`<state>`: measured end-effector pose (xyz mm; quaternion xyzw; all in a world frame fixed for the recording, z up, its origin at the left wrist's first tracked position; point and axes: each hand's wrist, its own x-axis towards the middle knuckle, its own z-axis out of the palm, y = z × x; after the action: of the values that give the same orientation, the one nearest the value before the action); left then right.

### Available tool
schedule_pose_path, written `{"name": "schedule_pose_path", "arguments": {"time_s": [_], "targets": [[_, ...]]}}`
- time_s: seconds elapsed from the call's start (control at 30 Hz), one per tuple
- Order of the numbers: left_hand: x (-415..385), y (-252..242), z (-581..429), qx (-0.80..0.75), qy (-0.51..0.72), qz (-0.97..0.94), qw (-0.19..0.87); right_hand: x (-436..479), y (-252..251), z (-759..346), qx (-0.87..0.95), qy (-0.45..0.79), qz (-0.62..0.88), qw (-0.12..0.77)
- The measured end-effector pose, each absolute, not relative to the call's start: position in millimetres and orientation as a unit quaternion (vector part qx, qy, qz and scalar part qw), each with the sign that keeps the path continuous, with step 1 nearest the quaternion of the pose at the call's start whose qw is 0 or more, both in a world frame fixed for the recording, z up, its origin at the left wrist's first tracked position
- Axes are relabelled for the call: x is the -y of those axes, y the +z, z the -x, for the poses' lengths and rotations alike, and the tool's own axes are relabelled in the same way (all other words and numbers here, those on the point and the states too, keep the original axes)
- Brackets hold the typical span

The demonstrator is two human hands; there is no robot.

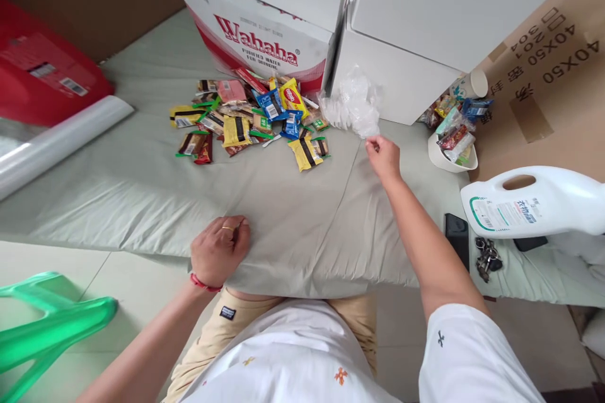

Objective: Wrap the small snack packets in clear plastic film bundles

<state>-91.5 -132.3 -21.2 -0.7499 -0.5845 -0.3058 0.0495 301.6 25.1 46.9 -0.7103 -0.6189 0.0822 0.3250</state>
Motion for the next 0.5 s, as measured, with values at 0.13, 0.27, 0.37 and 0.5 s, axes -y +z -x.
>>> {"name": "schedule_pose_path", "arguments": {"time_s": [0.13,0.27,0.37,0.5], "targets": [[133,-22,93,0.584,-0.304,0.751,0.043,-86,68,-275,0.622,-0.024,0.716,0.317],[132,-21,94,0.588,-0.301,0.750,0.031,-123,85,-256,0.647,-0.027,0.712,0.271],[132,-20,94,0.591,-0.302,0.748,0.027,-139,97,-257,0.643,-0.021,0.726,0.244],[132,-19,93,0.602,-0.295,0.742,0.005,-130,108,-262,0.601,0.013,0.677,0.425]]}}
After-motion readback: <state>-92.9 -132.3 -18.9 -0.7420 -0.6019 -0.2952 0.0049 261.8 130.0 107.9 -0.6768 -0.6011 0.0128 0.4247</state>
